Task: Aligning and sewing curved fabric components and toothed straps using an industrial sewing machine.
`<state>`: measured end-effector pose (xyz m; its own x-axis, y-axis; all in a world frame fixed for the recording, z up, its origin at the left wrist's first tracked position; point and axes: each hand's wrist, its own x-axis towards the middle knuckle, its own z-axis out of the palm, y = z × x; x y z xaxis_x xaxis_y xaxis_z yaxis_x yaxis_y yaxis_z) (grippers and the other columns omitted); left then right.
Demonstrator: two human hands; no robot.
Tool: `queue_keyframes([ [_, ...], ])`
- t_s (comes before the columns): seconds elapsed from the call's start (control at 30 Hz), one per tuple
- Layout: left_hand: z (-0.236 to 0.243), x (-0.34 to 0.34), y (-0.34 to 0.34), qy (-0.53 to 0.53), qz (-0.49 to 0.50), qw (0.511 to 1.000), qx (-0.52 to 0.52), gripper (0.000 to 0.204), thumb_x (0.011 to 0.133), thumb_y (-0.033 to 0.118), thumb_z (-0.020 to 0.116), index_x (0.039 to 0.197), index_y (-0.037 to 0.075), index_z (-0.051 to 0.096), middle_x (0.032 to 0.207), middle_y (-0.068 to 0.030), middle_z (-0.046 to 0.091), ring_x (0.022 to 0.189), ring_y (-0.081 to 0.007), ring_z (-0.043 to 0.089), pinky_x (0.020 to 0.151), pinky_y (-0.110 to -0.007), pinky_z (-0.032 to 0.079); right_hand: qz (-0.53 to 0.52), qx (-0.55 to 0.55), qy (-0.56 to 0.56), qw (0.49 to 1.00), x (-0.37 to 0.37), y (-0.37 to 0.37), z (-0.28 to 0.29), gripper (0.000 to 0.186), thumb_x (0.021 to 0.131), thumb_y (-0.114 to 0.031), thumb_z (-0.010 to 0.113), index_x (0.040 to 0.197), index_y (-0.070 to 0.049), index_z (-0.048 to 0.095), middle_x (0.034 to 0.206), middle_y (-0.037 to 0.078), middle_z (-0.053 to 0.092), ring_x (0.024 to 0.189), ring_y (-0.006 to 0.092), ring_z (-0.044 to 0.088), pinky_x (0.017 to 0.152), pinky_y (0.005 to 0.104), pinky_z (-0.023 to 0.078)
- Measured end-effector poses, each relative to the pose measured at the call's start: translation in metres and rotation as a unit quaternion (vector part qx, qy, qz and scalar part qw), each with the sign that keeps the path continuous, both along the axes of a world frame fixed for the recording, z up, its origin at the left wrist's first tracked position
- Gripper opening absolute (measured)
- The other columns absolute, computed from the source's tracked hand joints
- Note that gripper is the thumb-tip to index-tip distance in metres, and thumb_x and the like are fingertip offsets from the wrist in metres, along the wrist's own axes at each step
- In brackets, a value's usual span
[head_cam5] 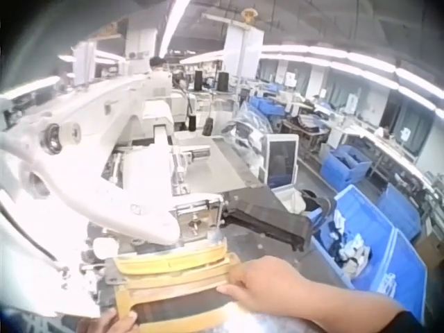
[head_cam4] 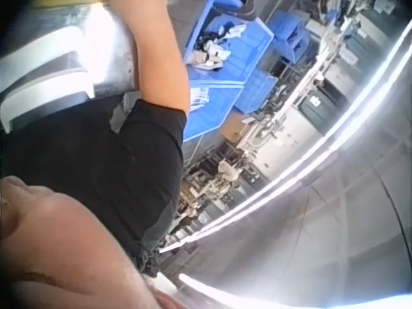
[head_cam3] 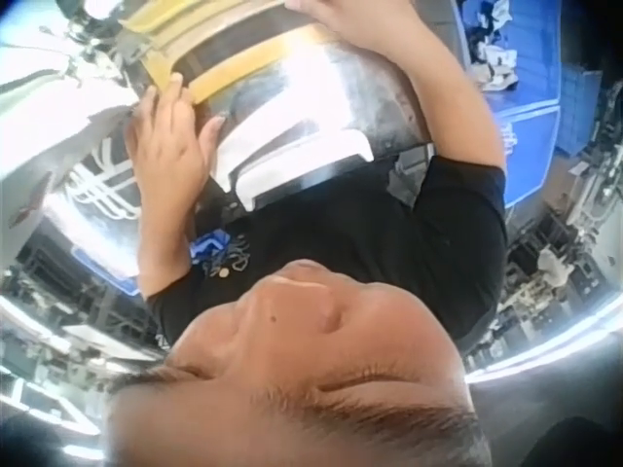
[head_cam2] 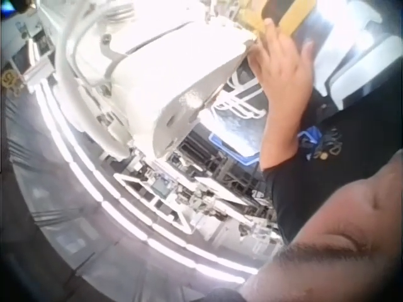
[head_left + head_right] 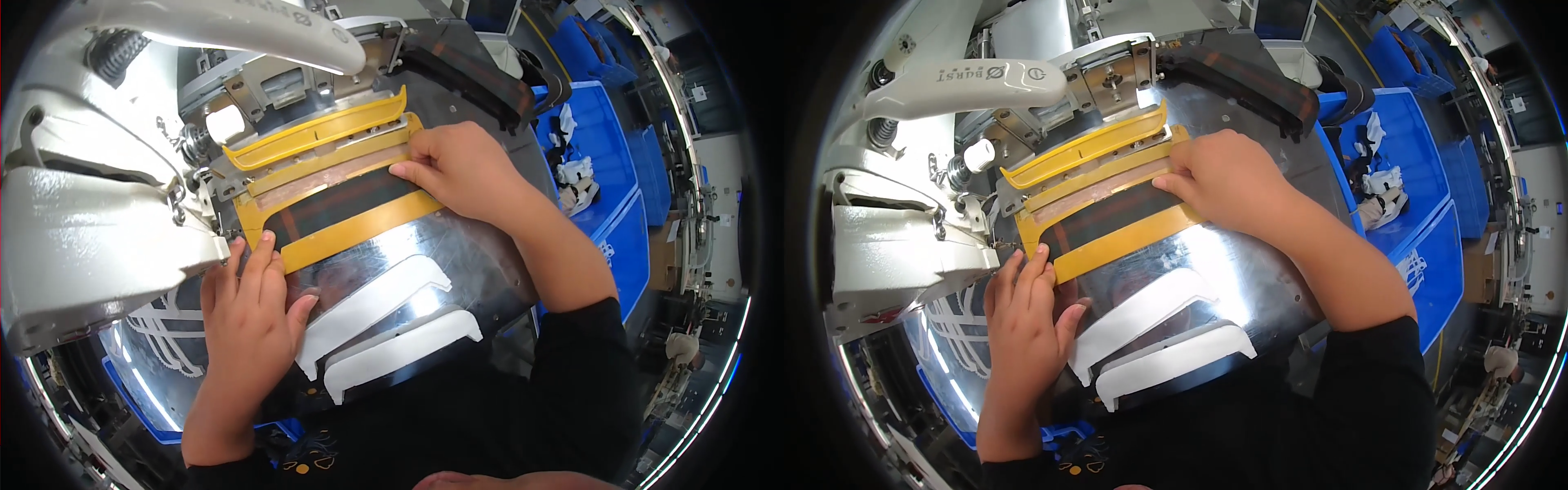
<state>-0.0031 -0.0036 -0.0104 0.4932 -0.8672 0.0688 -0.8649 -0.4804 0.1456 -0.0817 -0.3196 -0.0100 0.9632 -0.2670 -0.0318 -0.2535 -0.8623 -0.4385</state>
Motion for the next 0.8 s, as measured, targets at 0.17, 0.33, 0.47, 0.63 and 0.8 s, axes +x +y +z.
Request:
queue_keyframes([
  [0.17,0.002,-0.001,0.001,-0.004,0.000,1.000,0.020,0.054,0.097,0.038,0.075,0.130,-0.004,0.068,0.152,-0.0178,0.062,0.141,-0.0420,0.054,0.117,-0.056,0.037,0.013,-0.019,-0.006,1.000,-0.006,0.000,-0.002,0.033,0.100,-0.038,0.074,0.090,-0.007,0.077,0.083,0.015,0.075,0.084,0.0391,0.073,0.075,0.0501,0.057],
  [0.33,0.003,-0.001,0.000,0.012,0.006,1.000,0.028,0.058,0.097,0.040,0.075,0.132,-0.005,0.067,0.154,-0.0177,0.061,0.142,-0.0426,0.053,0.116,-0.057,0.037,0.020,-0.031,-0.018,0.999,-0.005,0.000,-0.008,0.033,0.100,-0.037,0.074,0.087,-0.006,0.074,0.083,0.015,0.073,0.082,0.0389,0.071,0.072,0.0492,0.056],
  [0.47,0.008,-0.004,-0.001,0.021,0.008,0.999,0.024,0.060,0.092,0.035,0.081,0.131,-0.007,0.065,0.153,-0.0204,0.061,0.143,-0.0449,0.051,0.121,-0.055,0.036,0.014,-0.033,-0.017,0.999,-0.005,0.000,-0.007,0.036,0.099,-0.038,0.075,0.083,-0.006,0.072,0.081,0.015,0.072,0.078,0.0383,0.070,0.070,0.0481,0.054],
  [0.63,0.003,0.000,0.000,0.015,0.007,0.999,0.031,0.059,0.096,0.041,0.075,0.134,-0.004,0.067,0.154,-0.0164,0.061,0.143,-0.0426,0.052,0.116,-0.057,0.038,-0.030,-0.012,0.071,0.997,-0.003,-0.005,0.009,0.040,0.095,-0.041,0.080,0.080,-0.005,0.070,0.075,0.014,0.070,0.073,0.0365,0.069,0.066,0.0457,0.053],
  [0.8,0.005,0.001,0.003,0.025,0.005,0.999,0.027,0.059,0.092,0.034,0.078,0.133,-0.006,0.065,0.155,-0.0197,0.060,0.146,-0.0439,0.050,0.122,-0.055,0.035,-0.060,0.032,0.197,0.978,-0.010,-0.016,0.030,0.037,0.089,-0.039,0.085,0.081,-0.007,0.070,0.074,0.012,0.070,0.071,0.0340,0.069,0.064,0.0426,0.052],
])
